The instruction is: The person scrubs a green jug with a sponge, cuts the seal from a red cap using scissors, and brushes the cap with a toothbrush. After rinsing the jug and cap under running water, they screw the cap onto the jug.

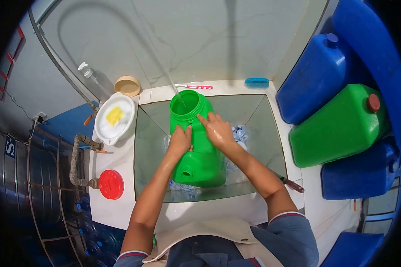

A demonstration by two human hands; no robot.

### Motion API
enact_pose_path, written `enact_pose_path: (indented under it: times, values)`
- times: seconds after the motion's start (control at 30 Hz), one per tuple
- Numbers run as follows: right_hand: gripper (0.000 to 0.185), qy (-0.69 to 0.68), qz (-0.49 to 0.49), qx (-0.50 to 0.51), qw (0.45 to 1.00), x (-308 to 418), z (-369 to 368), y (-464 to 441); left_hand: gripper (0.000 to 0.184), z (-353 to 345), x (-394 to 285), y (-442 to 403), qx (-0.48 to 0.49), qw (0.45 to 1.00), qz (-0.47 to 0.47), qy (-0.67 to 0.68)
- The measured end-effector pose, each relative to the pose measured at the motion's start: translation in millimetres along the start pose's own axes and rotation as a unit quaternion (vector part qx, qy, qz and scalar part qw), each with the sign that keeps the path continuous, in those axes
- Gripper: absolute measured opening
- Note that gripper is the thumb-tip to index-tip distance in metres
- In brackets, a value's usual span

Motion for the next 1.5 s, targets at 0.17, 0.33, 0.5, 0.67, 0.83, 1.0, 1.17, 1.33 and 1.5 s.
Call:
enact_pose_path:
  times: [0.17,0.33,0.5,0.67,0.83,1.0,1.17,1.33,1.5]
  values:
    - [0.044,-0.026,-0.02,0.0,0.999,-1.8,-0.1,-1.2,0.039,2.5,-1.0,1.4,-0.012,1.0,-0.001,0.006]
    - [0.041,-0.008,-0.08,-0.01,0.997,-57.6,1.7,-23.3,0.038,10.4,-2.1,10.8,-0.007,1.0,0.0,-0.017]
    - [0.038,0.088,-0.014,-0.091,0.992,-119.8,-32.2,-93.9,0.038,10.9,-7.2,17.1,-0.007,1.0,-0.011,-0.013]
    - [0.034,0.12,0.011,-0.086,0.989,-123.7,-125.2,-133.9,0.039,15.5,-6.0,17.1,-0.018,1.0,-0.003,-0.019]
    - [0.019,-0.22,0.044,0.193,0.955,-1.6,-8.6,-155.9,0.041,14.4,-4.5,22.2,-0.012,1.0,-0.005,-0.012]
    - [0.017,-0.399,-0.045,0.375,0.835,40.5,-30.2,-143.6,0.044,22.8,3.9,25.1,-0.032,0.998,-0.037,-0.029]
    - [0.013,-0.457,-0.093,0.429,0.774,54.2,-20.0,-141.9,0.036,45.9,-3.6,12.0,0.048,0.997,-0.039,-0.047]
    - [0.009,-0.467,-0.121,0.406,0.776,48.5,-17.5,-156.1,0.044,46.5,-2.3,-49.2,0.081,0.919,-0.285,-0.259]
    - [0.012,-0.478,-0.104,0.401,0.775,54.6,-0.5,-154.1,0.045,35.1,-43.5,-42.3,0.027,0.847,-0.451,-0.282]
Point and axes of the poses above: each hand's wrist, its own y-axis away from the middle knuckle, its own z-axis out of the back of the hand, x = y × z, the point moved 10 cm from there along -y, towards the middle knuckle, and after that the axes turned 13 degrees about y, right-handed, at the moved point
